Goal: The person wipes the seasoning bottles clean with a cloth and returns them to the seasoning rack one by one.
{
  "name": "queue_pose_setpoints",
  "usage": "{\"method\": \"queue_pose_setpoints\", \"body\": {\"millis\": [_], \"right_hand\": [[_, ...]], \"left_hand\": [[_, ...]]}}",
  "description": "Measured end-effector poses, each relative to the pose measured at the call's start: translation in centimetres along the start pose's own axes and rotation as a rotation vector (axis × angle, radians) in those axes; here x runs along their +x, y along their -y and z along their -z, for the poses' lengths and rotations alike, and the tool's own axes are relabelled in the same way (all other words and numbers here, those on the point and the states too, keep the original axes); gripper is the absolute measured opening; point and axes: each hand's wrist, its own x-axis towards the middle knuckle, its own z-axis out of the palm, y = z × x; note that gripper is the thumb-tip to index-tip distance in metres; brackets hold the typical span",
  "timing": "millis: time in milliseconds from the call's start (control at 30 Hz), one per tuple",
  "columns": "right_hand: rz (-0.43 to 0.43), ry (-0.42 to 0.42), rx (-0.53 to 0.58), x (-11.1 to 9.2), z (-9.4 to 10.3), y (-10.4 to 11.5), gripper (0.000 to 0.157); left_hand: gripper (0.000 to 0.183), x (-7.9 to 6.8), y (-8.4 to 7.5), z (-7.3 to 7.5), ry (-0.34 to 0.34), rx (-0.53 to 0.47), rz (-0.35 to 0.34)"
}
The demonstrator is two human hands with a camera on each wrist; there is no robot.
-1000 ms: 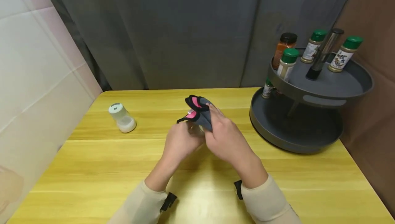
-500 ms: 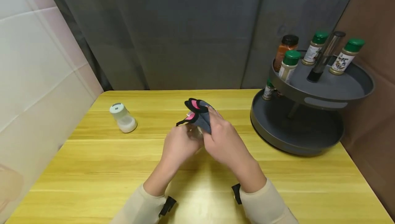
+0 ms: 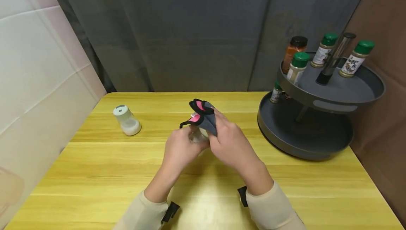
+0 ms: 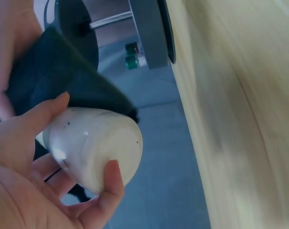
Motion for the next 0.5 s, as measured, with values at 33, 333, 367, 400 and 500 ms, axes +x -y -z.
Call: {"method": "queue_pose_setpoints", "body": {"millis": [33, 333, 367, 400, 500], "right_hand": [[-0.037, 0.015, -0.01, 0.0, 0.0, 0.0, 0.038], [-0.014, 0.082, -0.099, -0.3, 0.7, 2.0, 0.056], [-0.008, 0.082, -0.085, -0.1, 0.6, 2.0, 0.056], [-0.012, 0.085, -0.071, 0.1, 0.6, 2.0, 0.056], [-0.051, 0.081, -0.049, 0.2, 0.5, 2.0, 0.055]], "left_hand": [[0.031, 0.0, 0.0, 0.0, -0.009, 0.003, 0.003], [0.025, 0.0, 0.4, -0.4, 0.007, -0.06, 0.021], [0.024, -0.1, 0.4, -0.4, 0.005, -0.066, 0.024], [0.024, 0.0, 0.3, -0.3, 0.007, -0.071, 0.028], [0.028, 0.1, 0.3, -0.2, -0.003, -0.052, 0.031]]}}
